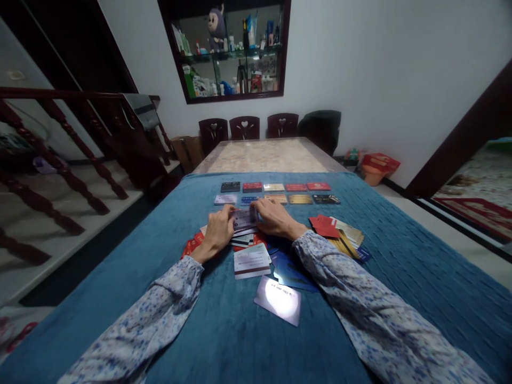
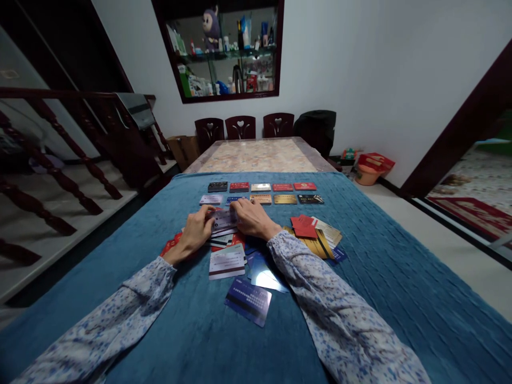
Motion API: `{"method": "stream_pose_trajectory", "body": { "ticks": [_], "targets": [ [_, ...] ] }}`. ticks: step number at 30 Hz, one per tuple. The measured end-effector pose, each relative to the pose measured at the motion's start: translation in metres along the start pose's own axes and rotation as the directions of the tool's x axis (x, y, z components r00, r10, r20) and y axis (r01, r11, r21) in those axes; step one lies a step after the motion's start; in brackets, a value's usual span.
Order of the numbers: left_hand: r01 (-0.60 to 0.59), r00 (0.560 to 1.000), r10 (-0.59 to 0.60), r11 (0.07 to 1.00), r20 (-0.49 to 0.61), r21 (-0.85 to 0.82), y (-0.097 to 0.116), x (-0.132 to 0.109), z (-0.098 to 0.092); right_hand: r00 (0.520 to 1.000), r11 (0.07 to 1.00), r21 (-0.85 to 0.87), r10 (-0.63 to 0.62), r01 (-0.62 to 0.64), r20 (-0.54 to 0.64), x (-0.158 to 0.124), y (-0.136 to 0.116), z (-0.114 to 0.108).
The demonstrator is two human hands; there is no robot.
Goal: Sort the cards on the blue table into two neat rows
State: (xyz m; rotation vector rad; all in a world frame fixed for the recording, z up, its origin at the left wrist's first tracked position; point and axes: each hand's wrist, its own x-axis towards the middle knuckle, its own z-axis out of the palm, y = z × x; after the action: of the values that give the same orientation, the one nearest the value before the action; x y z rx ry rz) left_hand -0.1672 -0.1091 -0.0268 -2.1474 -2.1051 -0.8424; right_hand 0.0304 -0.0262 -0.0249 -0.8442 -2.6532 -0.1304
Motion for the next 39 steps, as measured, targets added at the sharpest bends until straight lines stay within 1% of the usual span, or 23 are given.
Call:
{"method": "stream_pose_trajectory", "body": {
  "ticks": [3, 9, 13, 17, 23, 26, 30, 39],
  "targets": [
    [-0.006, 1.000, 0.005, 0.998, 0.014, 0.062, 0.000, -0.001, 0.000, 1.000, 1.000, 0.018, 0.001, -0.001, 0.002, 0.000, 0.000, -0.004],
    [-0.064, 0.998, 0.063, 0.981, 0.016, 0.183, 0.002, -0.004, 0.001, 1.000, 1.000, 0.026, -0.003, 0.003, 0.001, -0.001, 0.003, -0.010],
    [-0.092, 0.996, 0.085, 0.969, 0.040, 0.231, 0.002, -0.004, 0.002, 1.000, 1.000, 0.019, -0.006, 0.007, -0.015, -0.001, 0.004, -0.009],
    [-0.091, 0.996, 0.082, 0.961, 0.046, 0.261, 0.001, -0.004, 0.001, 1.000, 1.000, 0.026, -0.002, 0.003, -0.023, 0.000, 0.004, -0.005],
    [-0.093, 0.994, 0.073, 0.953, 0.079, 0.289, 0.004, -0.003, -0.005, 0.999, 0.999, 0.040, -0.011, 0.012, -0.035, 0.000, 0.006, 0.002],
    [-0.093, 0.993, 0.068, 0.950, 0.093, 0.299, 0.004, -0.001, -0.009, 1.000, 0.999, 0.051, 0.001, 0.000, -0.019, 0.001, 0.005, 0.003],
    [-0.127, 0.986, 0.087, 0.945, 0.143, 0.302, 0.000, 0.002, -0.014, 1.000, 0.999, 0.045, 0.014, -0.015, 0.012, 0.003, 0.003, 0.000],
    [-0.218, 0.962, 0.163, 0.941, 0.220, 0.259, -0.022, 0.013, -0.027, 0.993, 1.000, 0.000, -0.005, 0.005, 0.122, 0.017, -0.006, -0.015]
  ]
}}
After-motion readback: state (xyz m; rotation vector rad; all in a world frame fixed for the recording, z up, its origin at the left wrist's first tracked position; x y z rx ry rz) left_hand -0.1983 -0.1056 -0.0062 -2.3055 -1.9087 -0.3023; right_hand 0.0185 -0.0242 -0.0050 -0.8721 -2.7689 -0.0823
